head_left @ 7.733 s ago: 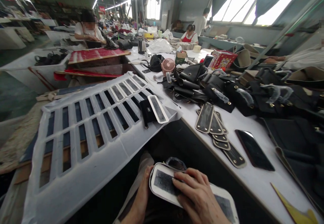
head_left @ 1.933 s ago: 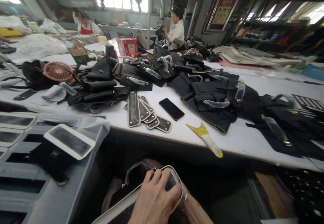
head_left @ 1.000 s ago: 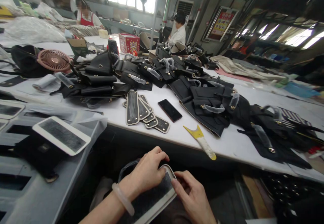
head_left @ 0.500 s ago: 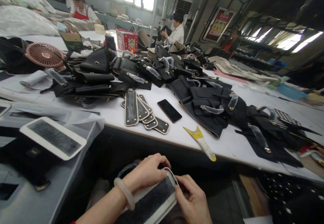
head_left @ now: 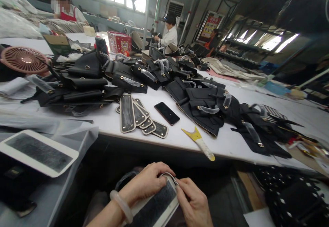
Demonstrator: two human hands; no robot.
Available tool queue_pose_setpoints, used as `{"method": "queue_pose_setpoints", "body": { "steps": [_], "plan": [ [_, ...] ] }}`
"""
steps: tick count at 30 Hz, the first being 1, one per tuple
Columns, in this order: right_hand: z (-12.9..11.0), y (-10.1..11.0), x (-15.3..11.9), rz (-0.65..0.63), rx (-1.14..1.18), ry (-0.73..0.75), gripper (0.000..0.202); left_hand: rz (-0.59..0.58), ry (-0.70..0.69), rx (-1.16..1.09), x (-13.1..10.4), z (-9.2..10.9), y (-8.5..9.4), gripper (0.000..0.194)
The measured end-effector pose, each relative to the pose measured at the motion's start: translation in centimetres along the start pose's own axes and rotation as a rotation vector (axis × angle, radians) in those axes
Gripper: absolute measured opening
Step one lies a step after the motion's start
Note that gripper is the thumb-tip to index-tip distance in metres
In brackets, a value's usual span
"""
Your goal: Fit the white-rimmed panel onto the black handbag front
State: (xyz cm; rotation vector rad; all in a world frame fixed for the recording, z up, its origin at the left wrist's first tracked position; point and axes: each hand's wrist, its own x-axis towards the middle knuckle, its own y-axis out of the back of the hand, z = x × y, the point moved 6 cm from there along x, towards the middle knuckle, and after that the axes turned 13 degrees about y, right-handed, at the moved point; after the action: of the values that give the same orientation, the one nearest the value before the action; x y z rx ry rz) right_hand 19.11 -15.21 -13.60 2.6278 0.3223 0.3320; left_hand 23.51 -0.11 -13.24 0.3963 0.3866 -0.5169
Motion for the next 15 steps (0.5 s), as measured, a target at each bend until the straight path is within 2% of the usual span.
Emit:
{"method": "queue_pose_setpoints", "body": {
  "steps": [7,12,15],
  "plan": [
    [-0.9,0.0,0.3,0.059,-0.052,0.068,0.032,0.038,0.024,0.012,-0.3,-0.8,-0.1,0.031],
    [-0.9,-0.3,0.0,0.022,-0.064,0.075,0.034,0.028,0.029,0.003,-0.6,-0.5,0.0,0.032],
    [-1.2,-0.2,0.0,-0.047,-0.09,0.077,0.036,0.015,0.031,-0.007,-0.7,-0.2,0.1,0.032]
  ]
}}
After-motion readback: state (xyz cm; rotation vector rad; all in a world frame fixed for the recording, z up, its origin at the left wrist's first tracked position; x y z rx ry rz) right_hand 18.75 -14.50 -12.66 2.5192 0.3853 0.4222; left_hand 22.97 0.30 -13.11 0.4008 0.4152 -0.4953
